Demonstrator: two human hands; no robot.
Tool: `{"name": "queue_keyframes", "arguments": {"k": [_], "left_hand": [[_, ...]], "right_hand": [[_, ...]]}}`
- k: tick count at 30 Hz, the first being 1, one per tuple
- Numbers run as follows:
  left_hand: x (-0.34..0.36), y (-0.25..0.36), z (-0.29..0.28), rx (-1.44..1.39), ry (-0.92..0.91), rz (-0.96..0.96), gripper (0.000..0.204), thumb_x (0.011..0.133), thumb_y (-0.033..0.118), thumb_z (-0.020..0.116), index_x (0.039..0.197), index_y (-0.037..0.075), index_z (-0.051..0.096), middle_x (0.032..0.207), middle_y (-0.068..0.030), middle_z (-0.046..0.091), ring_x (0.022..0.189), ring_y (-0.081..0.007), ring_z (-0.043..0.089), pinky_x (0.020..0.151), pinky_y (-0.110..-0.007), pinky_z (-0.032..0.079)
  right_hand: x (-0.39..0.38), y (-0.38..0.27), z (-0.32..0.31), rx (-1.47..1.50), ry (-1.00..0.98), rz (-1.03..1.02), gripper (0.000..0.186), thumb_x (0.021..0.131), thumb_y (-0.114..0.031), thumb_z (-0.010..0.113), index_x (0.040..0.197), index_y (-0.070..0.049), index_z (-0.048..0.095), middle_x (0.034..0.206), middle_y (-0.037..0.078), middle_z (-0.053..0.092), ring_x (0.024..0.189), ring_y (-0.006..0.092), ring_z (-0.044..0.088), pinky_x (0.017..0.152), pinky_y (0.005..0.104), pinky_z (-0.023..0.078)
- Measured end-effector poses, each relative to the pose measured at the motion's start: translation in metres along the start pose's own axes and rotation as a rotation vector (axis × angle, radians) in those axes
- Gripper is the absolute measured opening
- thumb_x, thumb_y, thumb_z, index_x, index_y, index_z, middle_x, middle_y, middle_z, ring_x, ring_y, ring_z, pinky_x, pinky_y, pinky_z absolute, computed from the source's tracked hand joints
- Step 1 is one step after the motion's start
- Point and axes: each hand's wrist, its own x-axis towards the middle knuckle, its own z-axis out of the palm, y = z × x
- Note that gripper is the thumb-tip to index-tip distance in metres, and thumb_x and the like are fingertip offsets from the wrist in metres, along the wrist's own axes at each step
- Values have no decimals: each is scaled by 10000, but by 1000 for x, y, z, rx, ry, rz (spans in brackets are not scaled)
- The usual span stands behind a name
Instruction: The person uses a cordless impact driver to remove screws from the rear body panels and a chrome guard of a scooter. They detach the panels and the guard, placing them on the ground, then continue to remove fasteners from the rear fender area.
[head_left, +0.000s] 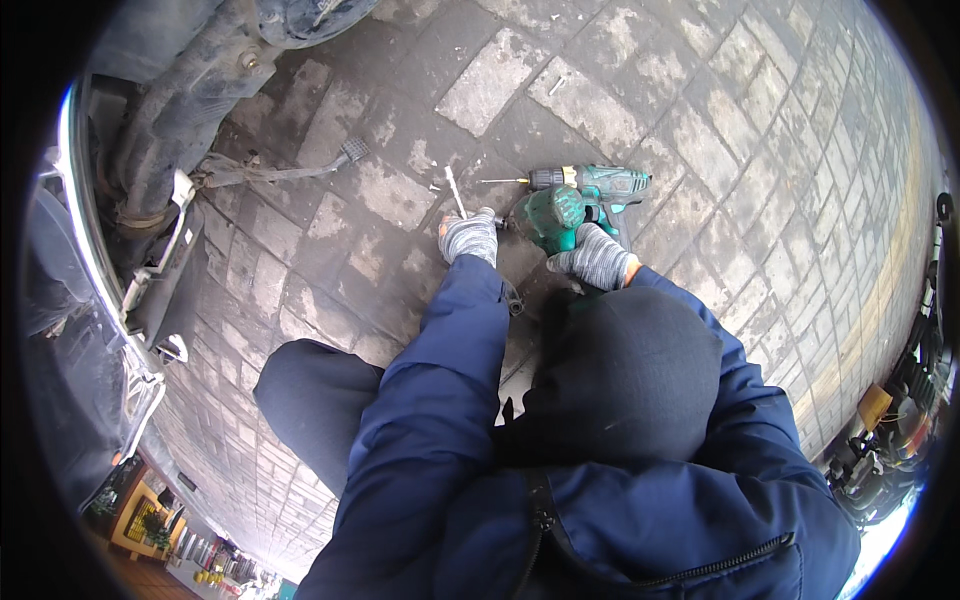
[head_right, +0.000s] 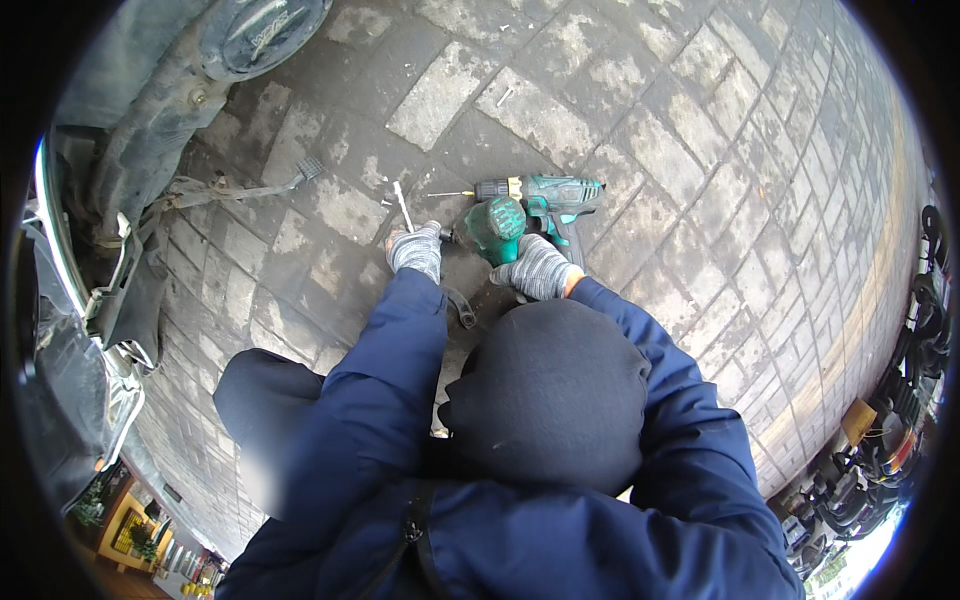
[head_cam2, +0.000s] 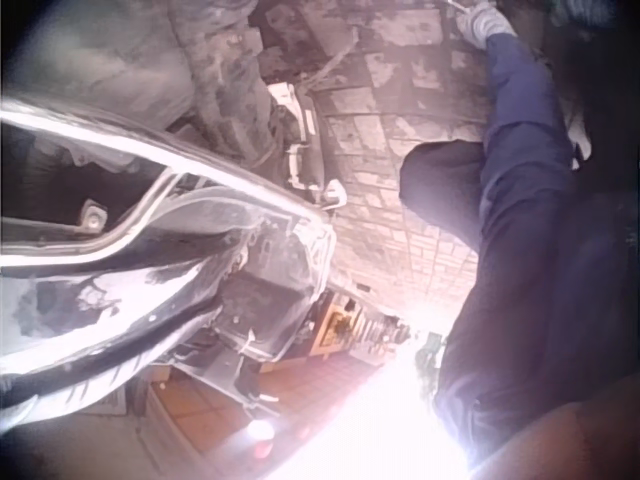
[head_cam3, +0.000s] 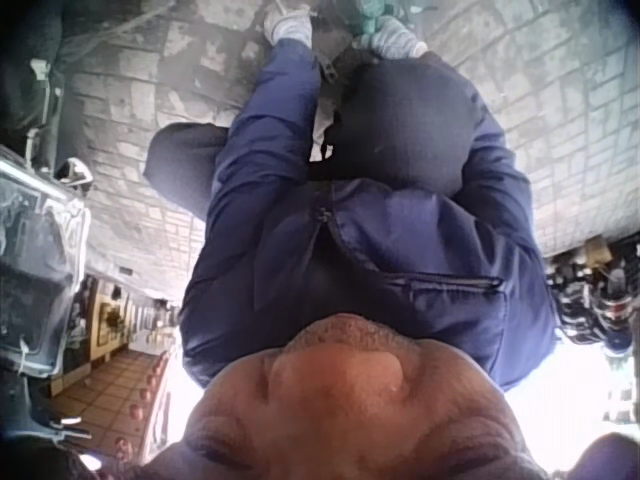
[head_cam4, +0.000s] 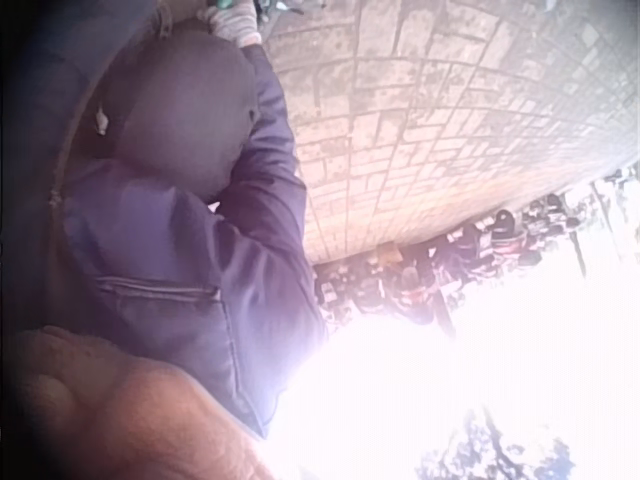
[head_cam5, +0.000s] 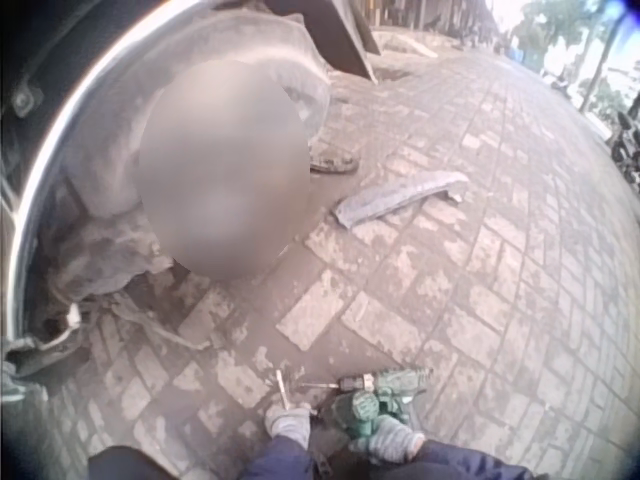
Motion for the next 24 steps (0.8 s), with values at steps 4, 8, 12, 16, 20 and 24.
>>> {"name": "queue_keyframes", "arguments": {"k": [4,8,12,16,20,24], "left_hand": [[6,2,-5,-690,-157,-249,361,736,240,745,956,0,591,779,-107,634,692,-186,618,614,-302,501],[-3,18,-26,-1307,-371,-323,53,825,96,628,827,78,578,664,-36,569,516,-142,525,404,-220,418],[-15,32,-53,-1481,-520,-270,86,815,101,631,838,51,565,691,-44,581,503,-137,528,349,-255,374],[-25,27,-70,-1573,-722,-155,110,808,119,636,893,101,567,789,-61,623,568,-181,596,428,-273,487],[-30,17,-80,-1597,-918,-61,163,786,103,628,939,70,583,896,-131,650,728,-288,655,563,-369,583],[-35,10,-86,-1571,-1164,38,349,741,87,615,1060,-44,564,1080,-291,606,809,-329,675,522,-344,592]], "right_hand": [[-10,-19,-3,160,-55,65,267,755,-188,741,920,-4,639,683,81,631,501,141,532,491,326,451],[-24,-37,1,366,27,-220,390,740,-107,736,1091,-23,587,867,85,651,783,177,585,701,337,473],[-30,-55,10,254,290,-456,461,714,-85,735,1138,-35,563,989,101,649,953,221,610,852,349,490],[-24,-57,5,-94,225,-632,410,717,-191,710,1091,-67,597,1011,113,638,932,287,604,847,382,493],[-19,-47,4,-202,172,-663,436,709,-182,723,1112,-77,593,1028,96,637,964,276,602,876,376,482],[-17,-37,6,-243,182,-803,469,689,-170,747,1124,-85,592,1047,88,634,998,267,592,895,372,473]]}}
